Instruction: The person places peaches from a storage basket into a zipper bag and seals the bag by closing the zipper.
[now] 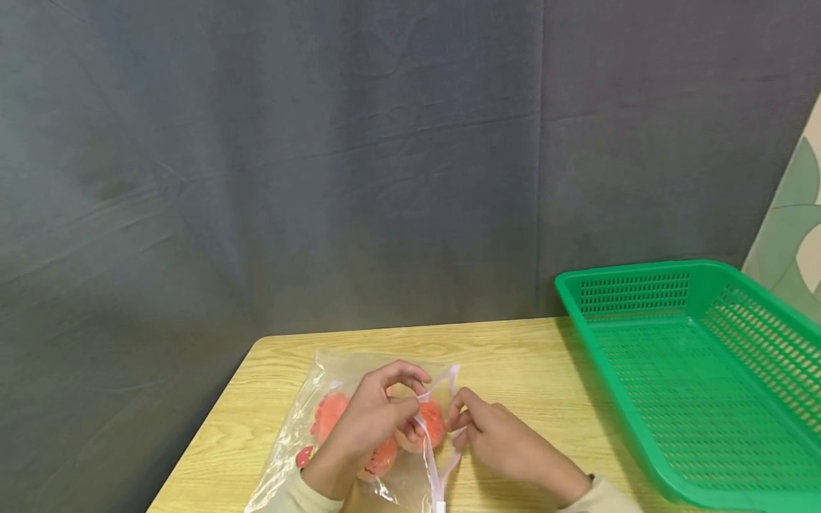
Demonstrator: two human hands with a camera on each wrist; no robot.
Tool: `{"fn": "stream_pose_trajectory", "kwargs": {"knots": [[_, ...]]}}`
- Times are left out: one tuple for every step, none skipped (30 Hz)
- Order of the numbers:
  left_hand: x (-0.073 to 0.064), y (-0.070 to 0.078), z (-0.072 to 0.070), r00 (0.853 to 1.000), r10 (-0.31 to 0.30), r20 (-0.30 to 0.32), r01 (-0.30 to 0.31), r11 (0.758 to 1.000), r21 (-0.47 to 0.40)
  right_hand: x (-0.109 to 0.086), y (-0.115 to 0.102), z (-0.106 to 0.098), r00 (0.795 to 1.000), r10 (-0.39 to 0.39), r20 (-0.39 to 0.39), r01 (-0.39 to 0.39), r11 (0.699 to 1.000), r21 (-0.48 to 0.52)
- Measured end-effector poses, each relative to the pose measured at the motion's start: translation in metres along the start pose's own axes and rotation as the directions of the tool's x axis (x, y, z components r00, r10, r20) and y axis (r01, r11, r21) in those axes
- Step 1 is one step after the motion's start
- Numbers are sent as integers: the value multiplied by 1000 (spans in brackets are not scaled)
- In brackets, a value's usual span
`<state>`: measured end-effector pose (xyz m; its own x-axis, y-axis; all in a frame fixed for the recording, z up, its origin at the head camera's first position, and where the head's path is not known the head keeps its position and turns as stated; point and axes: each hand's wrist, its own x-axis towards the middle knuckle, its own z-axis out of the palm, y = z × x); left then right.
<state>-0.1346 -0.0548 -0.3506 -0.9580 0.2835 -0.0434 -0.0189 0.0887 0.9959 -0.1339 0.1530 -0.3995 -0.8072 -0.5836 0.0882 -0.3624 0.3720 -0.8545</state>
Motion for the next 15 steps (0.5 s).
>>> {"fn": "stream_pose_trajectory", "kwargs": {"knots": [[0, 0, 0, 1000, -1, 4, 1, 1000, 1, 0, 0, -1, 1000, 8, -1, -8, 1000, 5], [0, 0, 0, 1000, 1, 10, -1, 1000, 3, 0, -1, -3, 1000, 20, -7, -20, 1000, 5], [0, -1, 1, 1000, 5, 18, -5, 1000, 11, 0, -1, -5, 999, 35, -17, -35, 999, -1], [-1, -1, 1, 1000, 12, 29, -13, 1000, 25, 0, -1, -7, 998, 55, -33, -55, 998, -7], [-1, -1, 1, 999, 23, 41, -24, 999, 43, 0, -1, -10, 996, 70, -52, -71, 997, -13], [-2, -2, 1, 998, 35, 52, -38, 997, 64, 0, -1, -13, 993, 89, -74, -91, 996, -19], [-4, -2, 1, 997, 49, 63, -54, 995, 86, 0, -1, -16, 990, 107, -96, -110, 993, -32], [-5, -2, 1, 996, 63, 69, -70, 992, 101, 0, -1, -20, 986, 122, -118, -127, 991, -38], [-7, -2, 0, 995, 72, 68, -80, 990, 114, 0, -1, -23, 981, 137, -138, -144, 989, -39], [-9, -2, 0, 995, 81, 61, -88, 989, 120, 0, -1, -26, 976, 154, -156, -160, 987, -29], [-11, -1, -1, 995, 89, 47, -94, 988, 126, 1, -1, -28, 971, 163, -172, -170, 985, -22], [-14, 0, -2, 996, 87, 29, -90, 988, 126, 3, -1, -31, 967, 175, -185, -180, 984, -13], [-18, 1, -2, 996, 84, 9, -84, 989, 118, 4, -2, -33, 963, 187, -194, -191, 982, -2], [-23, 2, -3, 997, 80, -3, -79, 992, 103, 7, -2, -34, 959, 200, -202, -202, 979, 11], [-29, 3, -4, 997, 72, -4, -71, 993, 98, 10, -2, -35, 953, 216, -211, -216, 976, 26]]}}
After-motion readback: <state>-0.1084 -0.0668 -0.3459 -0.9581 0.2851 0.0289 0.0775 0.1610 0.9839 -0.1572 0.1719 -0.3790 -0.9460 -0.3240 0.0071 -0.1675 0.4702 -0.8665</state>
